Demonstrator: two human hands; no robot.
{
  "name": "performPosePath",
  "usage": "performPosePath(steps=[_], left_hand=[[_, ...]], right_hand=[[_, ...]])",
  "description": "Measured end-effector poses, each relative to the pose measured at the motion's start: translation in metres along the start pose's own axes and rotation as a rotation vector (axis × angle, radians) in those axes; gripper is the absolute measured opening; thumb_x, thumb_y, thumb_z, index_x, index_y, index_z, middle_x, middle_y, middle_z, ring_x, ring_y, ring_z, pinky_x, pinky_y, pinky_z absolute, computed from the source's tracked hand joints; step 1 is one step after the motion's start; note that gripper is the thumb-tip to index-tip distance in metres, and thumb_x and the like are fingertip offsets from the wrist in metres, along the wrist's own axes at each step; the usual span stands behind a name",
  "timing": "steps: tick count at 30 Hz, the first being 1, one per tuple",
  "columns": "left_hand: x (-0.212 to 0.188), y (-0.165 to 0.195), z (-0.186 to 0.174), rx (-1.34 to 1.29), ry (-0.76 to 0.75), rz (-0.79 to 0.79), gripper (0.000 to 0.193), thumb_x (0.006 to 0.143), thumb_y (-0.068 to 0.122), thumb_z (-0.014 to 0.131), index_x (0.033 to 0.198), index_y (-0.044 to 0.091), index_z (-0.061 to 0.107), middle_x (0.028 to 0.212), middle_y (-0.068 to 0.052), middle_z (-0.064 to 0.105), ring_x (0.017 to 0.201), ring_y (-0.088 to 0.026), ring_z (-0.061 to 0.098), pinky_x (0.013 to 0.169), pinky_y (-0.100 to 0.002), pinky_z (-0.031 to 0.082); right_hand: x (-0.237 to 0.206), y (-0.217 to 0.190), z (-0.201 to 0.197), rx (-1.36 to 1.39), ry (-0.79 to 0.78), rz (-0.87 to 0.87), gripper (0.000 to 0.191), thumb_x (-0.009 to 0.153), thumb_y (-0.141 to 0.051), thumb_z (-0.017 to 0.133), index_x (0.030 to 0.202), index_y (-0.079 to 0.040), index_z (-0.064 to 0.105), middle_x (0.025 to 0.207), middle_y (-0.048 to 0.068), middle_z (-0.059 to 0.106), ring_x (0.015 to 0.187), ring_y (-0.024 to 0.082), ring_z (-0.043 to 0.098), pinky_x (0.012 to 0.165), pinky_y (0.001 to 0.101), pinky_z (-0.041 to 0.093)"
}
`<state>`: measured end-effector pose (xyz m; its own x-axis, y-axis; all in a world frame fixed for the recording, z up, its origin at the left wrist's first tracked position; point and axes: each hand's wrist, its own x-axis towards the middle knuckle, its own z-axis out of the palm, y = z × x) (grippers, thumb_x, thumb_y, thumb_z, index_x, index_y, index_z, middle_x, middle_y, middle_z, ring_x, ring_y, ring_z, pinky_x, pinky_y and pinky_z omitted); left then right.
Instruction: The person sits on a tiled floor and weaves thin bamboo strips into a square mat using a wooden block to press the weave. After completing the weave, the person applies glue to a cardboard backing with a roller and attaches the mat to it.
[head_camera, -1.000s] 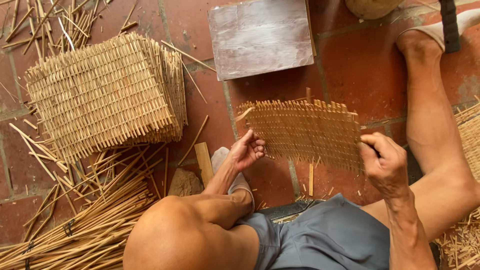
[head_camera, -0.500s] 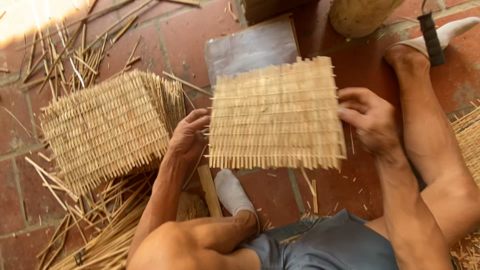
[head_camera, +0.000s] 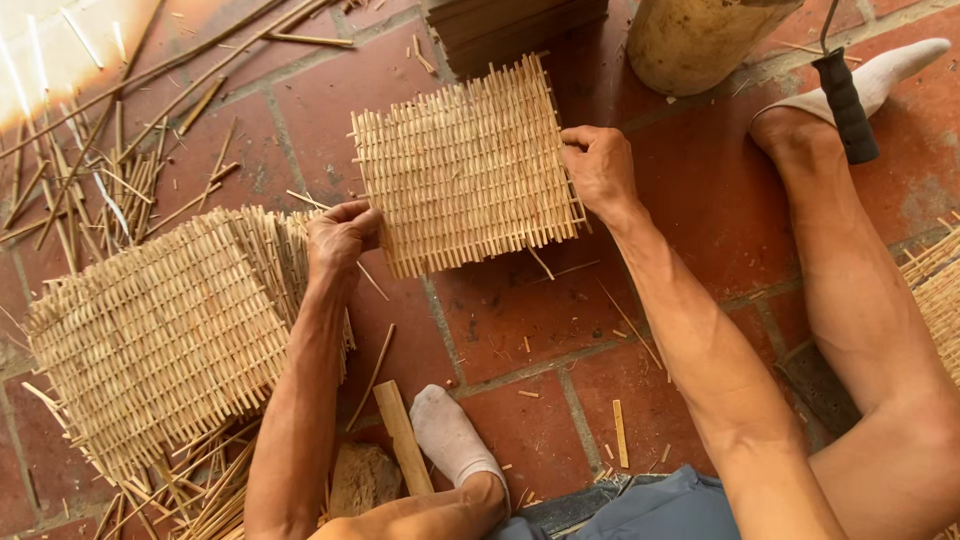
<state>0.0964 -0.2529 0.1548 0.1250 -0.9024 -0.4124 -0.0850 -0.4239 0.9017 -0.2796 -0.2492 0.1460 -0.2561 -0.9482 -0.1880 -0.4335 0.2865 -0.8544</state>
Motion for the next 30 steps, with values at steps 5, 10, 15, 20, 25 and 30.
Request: performPosePath(steps=[5, 10, 15, 20, 25, 30], left_hand=[[0.002, 0.001, 0.005, 0.074, 0.034, -0.029, 0.020, 0.088, 0.008, 0.077, 0.105, 0.000, 0.076, 0.086, -0.010, 0.077, 0.068, -0.015, 0.071, 0.066, -0.031, 0.065], [0.006, -0.009, 0.005, 0.120, 0.034, 0.027, 0.019, 0.088, 0.006, 0.077, 0.105, -0.004, 0.077, 0.082, -0.011, 0.075, 0.065, -0.014, 0.065, 0.062, -0.031, 0.060], [0.016, -0.015, 0.003, 0.116, 0.035, 0.000, 0.024, 0.086, 0.005, 0.077, 0.107, -0.005, 0.074, 0.080, -0.010, 0.075, 0.061, -0.013, 0.066, 0.058, -0.029, 0.061], [0.022, -0.019, 0.001, 0.073, 0.015, -0.014, 0.025, 0.086, 0.006, 0.077, 0.107, -0.006, 0.074, 0.078, -0.012, 0.074, 0.059, -0.013, 0.066, 0.056, -0.029, 0.060], [0.023, -0.020, 0.001, 0.086, 0.001, -0.001, 0.025, 0.086, 0.004, 0.079, 0.109, -0.006, 0.075, 0.082, -0.015, 0.074, 0.062, -0.016, 0.064, 0.056, -0.030, 0.055], [0.020, -0.013, 0.004, 0.173, 0.052, -0.084, 0.023, 0.086, 0.011, 0.077, 0.106, -0.001, 0.076, 0.090, -0.012, 0.079, 0.071, -0.017, 0.075, 0.065, -0.030, 0.065]], right_hand=[[0.005, 0.019, 0.012, -0.069, 0.119, -0.159, 0.030, 0.088, -0.011, 0.065, 0.114, 0.000, 0.077, 0.087, 0.014, 0.078, 0.060, 0.018, 0.069, 0.058, 0.0353, 0.056], [0.012, 0.023, 0.019, -0.116, 0.165, -0.245, 0.027, 0.088, -0.014, 0.069, 0.110, -0.002, 0.079, 0.094, 0.016, 0.078, 0.075, 0.023, 0.074, 0.068, 0.0388, 0.058], [0.015, 0.011, 0.017, -0.153, 0.100, 0.012, 0.024, 0.086, -0.017, 0.068, 0.106, -0.008, 0.080, 0.088, 0.013, 0.078, 0.074, 0.027, 0.074, 0.073, 0.0419, 0.058], [0.016, 0.002, 0.018, -0.195, 0.168, -0.047, 0.021, 0.085, -0.017, 0.071, 0.100, -0.008, 0.082, 0.092, 0.013, 0.078, 0.079, 0.030, 0.075, 0.073, 0.0442, 0.058], [0.021, 0.007, 0.023, -0.266, 0.197, -0.046, 0.018, 0.085, -0.012, 0.075, 0.099, -0.006, 0.083, 0.093, 0.019, 0.077, 0.081, 0.034, 0.072, 0.074, 0.0453, 0.057], [0.032, 0.018, 0.026, 0.136, 0.151, 0.171, 0.023, 0.081, 0.002, 0.072, 0.103, -0.001, 0.078, 0.098, 0.017, 0.078, 0.076, 0.022, 0.075, 0.069, 0.0317, 0.063]])
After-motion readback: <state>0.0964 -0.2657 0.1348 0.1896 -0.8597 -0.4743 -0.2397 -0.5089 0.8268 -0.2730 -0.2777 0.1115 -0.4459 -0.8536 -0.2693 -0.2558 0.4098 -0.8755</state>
